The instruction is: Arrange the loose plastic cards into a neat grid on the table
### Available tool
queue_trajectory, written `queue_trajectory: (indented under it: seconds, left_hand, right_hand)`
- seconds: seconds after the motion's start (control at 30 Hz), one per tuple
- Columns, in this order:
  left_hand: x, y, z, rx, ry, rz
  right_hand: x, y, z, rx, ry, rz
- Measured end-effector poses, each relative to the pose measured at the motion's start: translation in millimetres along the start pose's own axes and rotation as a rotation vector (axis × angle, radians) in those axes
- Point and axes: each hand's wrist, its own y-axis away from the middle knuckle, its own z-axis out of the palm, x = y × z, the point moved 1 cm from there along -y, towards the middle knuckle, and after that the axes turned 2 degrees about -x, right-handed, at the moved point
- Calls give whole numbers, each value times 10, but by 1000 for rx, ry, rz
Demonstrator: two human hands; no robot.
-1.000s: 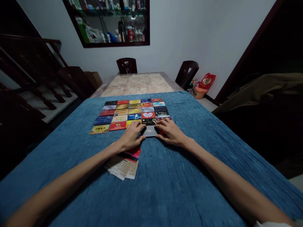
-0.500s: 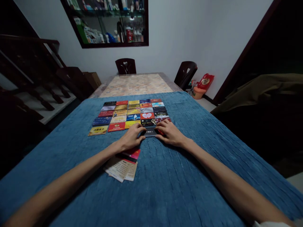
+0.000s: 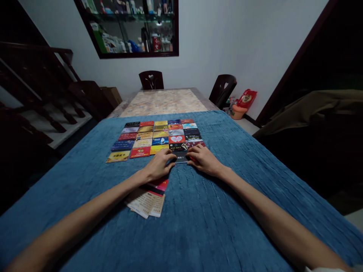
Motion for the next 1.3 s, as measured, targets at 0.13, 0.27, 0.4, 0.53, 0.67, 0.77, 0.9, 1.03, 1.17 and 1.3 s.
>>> queue_trajectory:
  seconds: [0.13,0.27,0.4,0.53,0.67,0.77,0.9,1.03,1.17,1.3]
  left_hand:
    - [39,10,-24,-16,-36,-5]
    - [61,10,-28,-24,-62,-8]
    - [56,43,-43,-8,-39,-9]
    - [38,150,-93,21,-19,-10]
    - [19,295,-163,38,-16,8]
    - [-6,400,-217,47,-3,12]
    - [-61,534,-286,64,20,11]
    - [-126,671,-333,67,18,2]
    - [-166,801,-355,74,18,11]
    - [-160,920,-398,71,47,36]
  right_hand:
    - [3,2,5,12,-10,2]
    - [-6,-1,10,24,-4,-5]
    - [-25,-3,-1,21,1,-14]
    - [-50,-4,-16,14,22,-11]
    - [-93,-13,-32,9,48,2]
    - [-142,-29,-44,29,66,3]
    - [-232,-59,-41,53,77,-12]
    - [-379,-97,-28,52,56,-39]
    - [-575,-133,-25,46,13,-70]
    - [-769,-155,-4,27,-32,-107]
